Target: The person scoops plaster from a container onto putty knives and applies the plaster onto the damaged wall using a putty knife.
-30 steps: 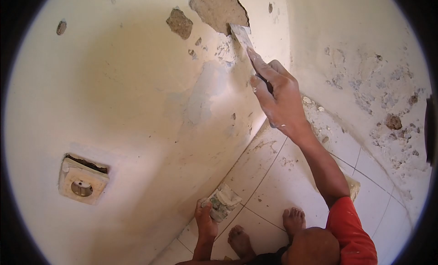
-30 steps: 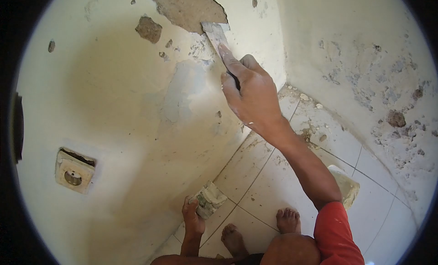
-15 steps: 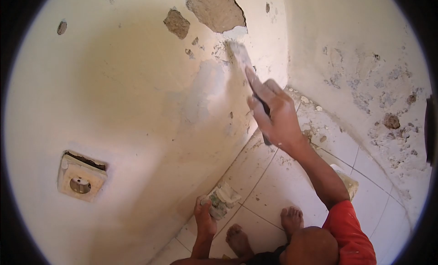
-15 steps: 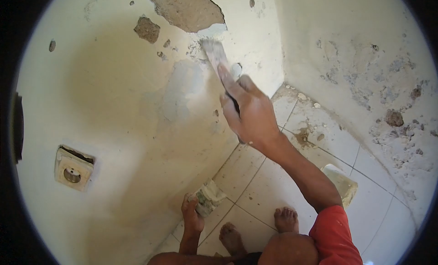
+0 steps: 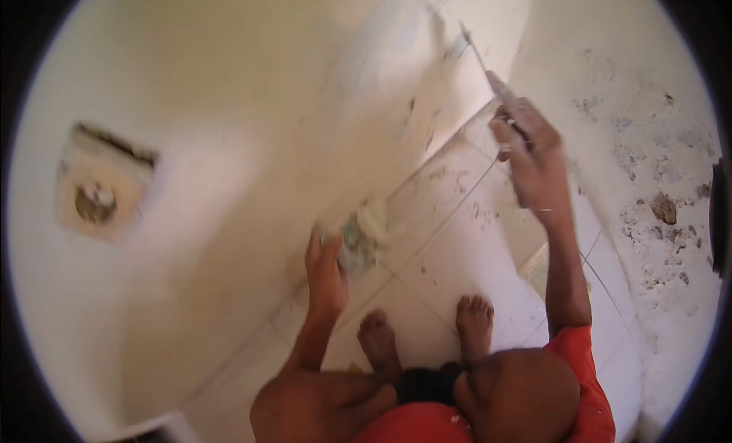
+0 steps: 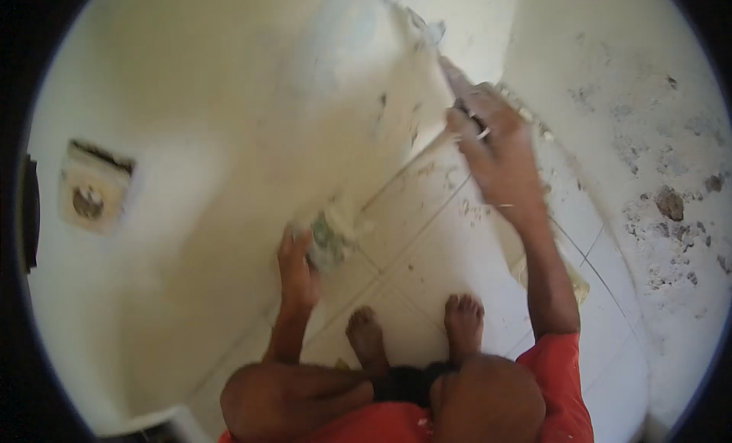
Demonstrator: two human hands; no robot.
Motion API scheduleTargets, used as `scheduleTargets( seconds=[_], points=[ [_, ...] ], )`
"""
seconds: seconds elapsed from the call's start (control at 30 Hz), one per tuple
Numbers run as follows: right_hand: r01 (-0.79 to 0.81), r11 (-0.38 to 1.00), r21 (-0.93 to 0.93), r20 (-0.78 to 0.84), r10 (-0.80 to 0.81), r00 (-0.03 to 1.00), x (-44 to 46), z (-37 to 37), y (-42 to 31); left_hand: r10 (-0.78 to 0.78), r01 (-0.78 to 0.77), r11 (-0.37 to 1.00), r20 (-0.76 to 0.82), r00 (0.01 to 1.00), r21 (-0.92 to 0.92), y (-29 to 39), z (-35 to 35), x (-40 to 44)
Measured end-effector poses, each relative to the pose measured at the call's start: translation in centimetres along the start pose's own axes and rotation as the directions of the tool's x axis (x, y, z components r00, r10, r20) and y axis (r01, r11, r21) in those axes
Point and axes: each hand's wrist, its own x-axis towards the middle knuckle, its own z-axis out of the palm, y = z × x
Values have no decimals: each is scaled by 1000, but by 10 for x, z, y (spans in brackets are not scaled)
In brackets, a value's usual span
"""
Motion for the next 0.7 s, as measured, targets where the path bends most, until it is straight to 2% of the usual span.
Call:
scheduleTargets(
  seconds=[0.03, 0.07, 0.1, 0.13, 0.17, 0.23, 0.27, 0.3, 0.37, 0.47, 0.63, 0.7],
  points=[
    [-130, 985, 114, 74, 122, 990, -12, -3, -3, 16, -16, 1000, -4, 1000, 2, 4, 3, 2],
    [-142, 984, 111, 109, 130, 985, -22, -6, 4, 50, -50, 999, 67, 996, 2, 8, 5, 6],
    [-13, 1000, -22, 213, 18, 977, -32, -12, 14, 87, -88, 996, 145, 986, 1, 11, 7, 7],
    [138, 981, -136, 322, -87, 943, -39, -14, 18, 82, -82, 997, 126, 989, -6, 15, 11, 7],
    [144, 980, -135, 336, -91, 937, -43, -15, 15, 95, -95, 995, 164, 982, -7, 19, 18, 7],
    [331, 892, -308, 451, -169, 876, -53, -20, 7, 97, -97, 995, 191, 977, -8, 18, 19, 8],
    [420, 843, -337, 446, -250, 859, -55, -19, 7, 85, -97, 994, 179, 980, 56, 16, 18, 11],
    [422, 842, -335, 451, -250, 857, -56, -20, 3, 74, -96, 988, 170, 983, 121, 15, 18, 13],
    [534, 717, -448, 550, -250, 797, -57, -21, -9, 74, -89, 991, 144, 987, 102, 14, 24, 12],
    [548, 685, -480, 608, -190, 770, -60, -13, -21, 97, -114, 987, 143, 985, 110, 6, 24, 12],
    [619, 639, -456, 686, -190, 702, -60, 0, -24, 161, -183, 968, 133, 978, 174, -1, 32, 8],
    [639, 615, -462, 707, -179, 684, -60, 3, -28, 191, -206, 976, 188, 963, 67, -3, 30, 7]
  ],
)
